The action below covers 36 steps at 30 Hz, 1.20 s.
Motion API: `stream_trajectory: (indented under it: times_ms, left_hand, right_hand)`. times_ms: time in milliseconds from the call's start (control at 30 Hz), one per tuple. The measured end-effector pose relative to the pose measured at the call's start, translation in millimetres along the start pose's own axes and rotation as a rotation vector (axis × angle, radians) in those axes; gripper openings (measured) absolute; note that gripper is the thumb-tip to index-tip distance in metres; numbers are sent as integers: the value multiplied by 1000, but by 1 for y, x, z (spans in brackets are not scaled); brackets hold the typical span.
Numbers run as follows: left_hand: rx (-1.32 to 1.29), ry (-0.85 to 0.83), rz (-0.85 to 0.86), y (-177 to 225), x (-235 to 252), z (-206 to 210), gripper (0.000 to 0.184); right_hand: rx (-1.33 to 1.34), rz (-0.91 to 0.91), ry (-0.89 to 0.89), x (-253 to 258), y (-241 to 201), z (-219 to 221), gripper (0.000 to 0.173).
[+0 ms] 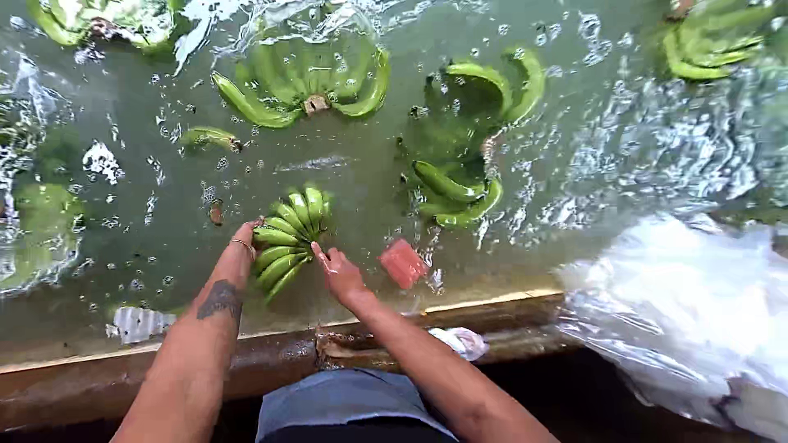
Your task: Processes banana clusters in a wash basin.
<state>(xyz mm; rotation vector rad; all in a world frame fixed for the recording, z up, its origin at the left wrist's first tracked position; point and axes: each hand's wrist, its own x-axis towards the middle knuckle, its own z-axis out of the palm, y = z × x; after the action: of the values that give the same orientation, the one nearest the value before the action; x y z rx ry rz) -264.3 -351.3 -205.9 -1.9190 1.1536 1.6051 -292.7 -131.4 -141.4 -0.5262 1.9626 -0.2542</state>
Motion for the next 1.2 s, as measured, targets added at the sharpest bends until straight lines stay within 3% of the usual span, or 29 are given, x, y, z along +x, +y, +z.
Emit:
stream_trajectory:
  times_ms: [100,200,267,300,400,500,600,700,800,867,900,967,1100,1200]
  left_hand:
    - [-54,36,82,-9,3,9,59]
    - [41,155,566,-6,-49,-12,85]
    - [210,241,865,5,-80,-42,94]
    - [296,292,908,5,-86,-59,96]
    - [586,435,701,-2,-68,-99,95]
    - [927,427,447,-26,-38,-119,95]
    - [1085,361,553,-48,-31,-104,82]
    - [946,179,574,-56,-29,-51,67]
    - [333,-11,225,-61,-17,5,64]
    - [-79,-27,51,-64,-2,32,67]
    - [-153,12,28,-62,2,39,66]
    - [-92,104,79,-62,0,44,58]
    - [214,24,260,-71,-4,42,56]
    - [338,-8,297,-74,-12,35,51]
  right_hand:
    - [-64,37,-56,-31,-34,-89,45]
    - [-30,28,197,-38,-13,-148,49]
    - [85,64,273,-16,19,-153,47]
    - [146,72,290,0,34,-142,43]
    - [242,17,342,59,55,-103,39]
    - [309,-15,333,94,46,-78,48]
    - [289,81,246,108,37,-78,55]
    - [258,169,166,115,44,-77,51]
    - [326,162,209,103,66,-53,52]
    - [409,136,200,86,82,-37,60]
    - [454,124,161,76,88,-33,63]
    - [516,109,94,57,91,-32,59]
    - [519,93,73,48,80,-22,48]
    - [476,116,39,42,74,-3,45]
